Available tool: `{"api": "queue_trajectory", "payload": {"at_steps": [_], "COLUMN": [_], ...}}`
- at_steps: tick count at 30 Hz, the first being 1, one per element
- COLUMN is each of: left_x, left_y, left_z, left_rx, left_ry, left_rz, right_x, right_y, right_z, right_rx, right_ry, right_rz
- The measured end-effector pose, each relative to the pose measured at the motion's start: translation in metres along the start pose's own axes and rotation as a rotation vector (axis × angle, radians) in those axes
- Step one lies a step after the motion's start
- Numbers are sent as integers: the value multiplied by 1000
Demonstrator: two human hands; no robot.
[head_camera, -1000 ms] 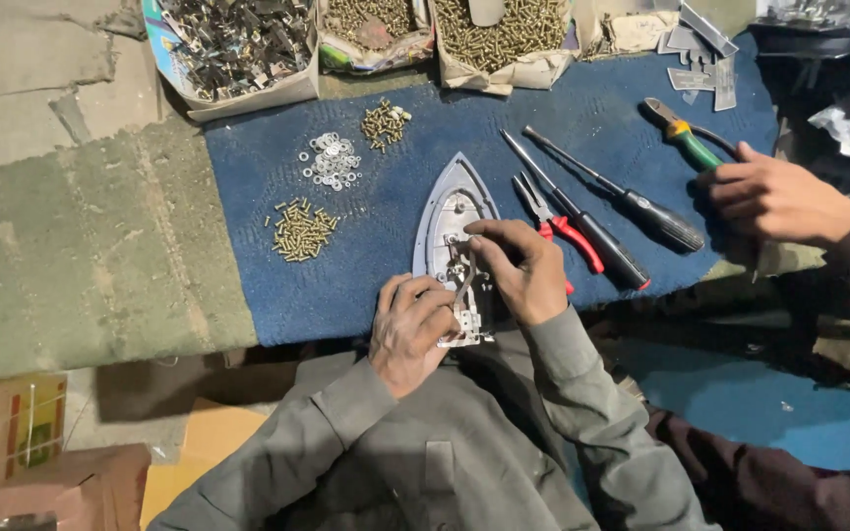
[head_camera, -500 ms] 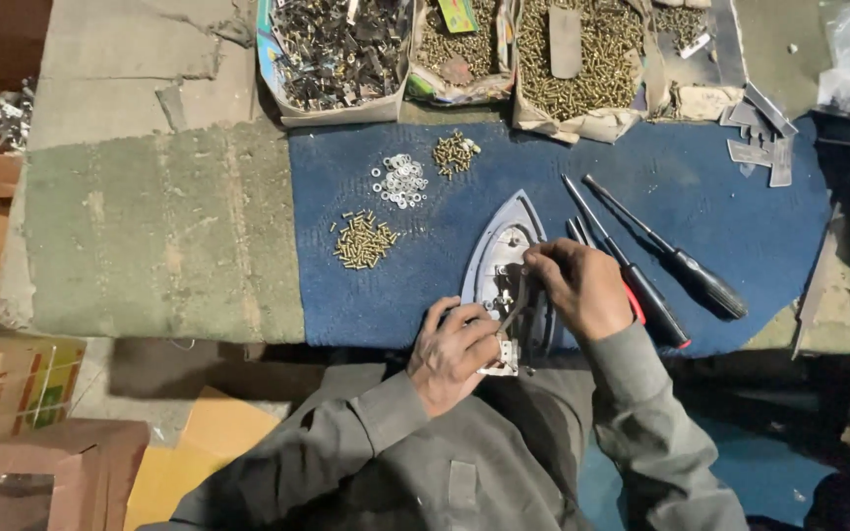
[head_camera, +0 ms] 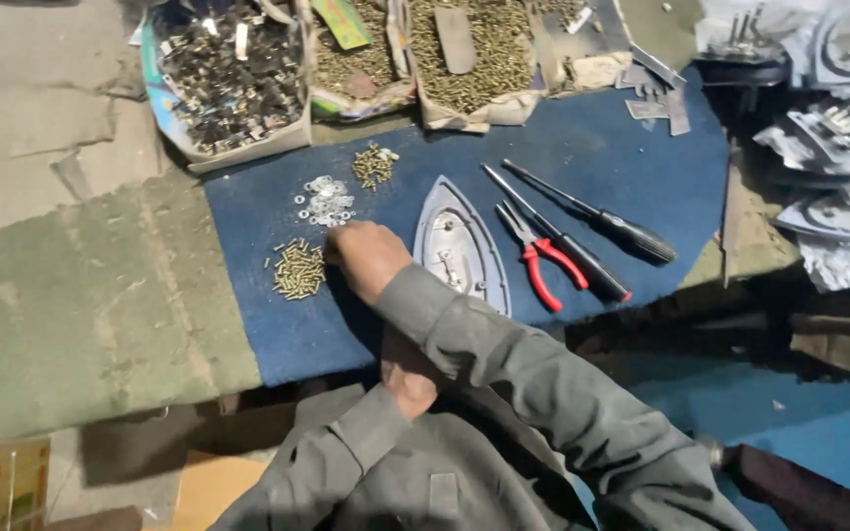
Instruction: The person assembles a metal electrical component, likely an iron soleplate, by inserting screws and washers and tightening them with a screwdriver. They use pliers to adjust internal parts and a hammer to tap components into place. The work is performed on a blue mat on a cluttered workbench with piles of screws and washers nearby.
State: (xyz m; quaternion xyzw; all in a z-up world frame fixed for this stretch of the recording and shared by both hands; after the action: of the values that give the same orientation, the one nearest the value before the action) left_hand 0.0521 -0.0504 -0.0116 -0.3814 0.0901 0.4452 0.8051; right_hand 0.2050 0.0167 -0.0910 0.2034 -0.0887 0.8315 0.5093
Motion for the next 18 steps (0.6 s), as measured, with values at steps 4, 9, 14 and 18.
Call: {"api": "queue_trajectory", "payload": {"at_steps": [4, 9, 14, 18], "left_x": [11, 25, 18, 20], "left_y": [-1, 17, 11, 13], "left_z": [-7, -8, 5, -1], "left_rx": [77, -68, -130, -116], "left_ry": [-75, 55, 126, 113], "left_rz": [109, -13, -28, -29], "right_x": [3, -65, -121, -115], "right_y": [42, 132, 189, 189], "right_z": [94, 183, 85, 70], "right_rx": [-179, -343, -14, 28], "right_ry": [-411, -482, -698, -706], "right_rz": [62, -157, -485, -427]}}
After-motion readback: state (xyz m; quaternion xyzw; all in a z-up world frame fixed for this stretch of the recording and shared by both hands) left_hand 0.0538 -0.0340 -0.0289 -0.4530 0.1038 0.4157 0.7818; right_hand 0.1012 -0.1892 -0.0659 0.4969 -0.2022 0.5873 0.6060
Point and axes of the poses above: each hand's wrist, its own y-axis away from the middle knuckle, its own z-axis out of the back of the hand, x = y × z, the point moved 10 cm from there along -y, towards the middle knuckle, and after that the axes turned 4 degrees about z, right-handed, at the moved point
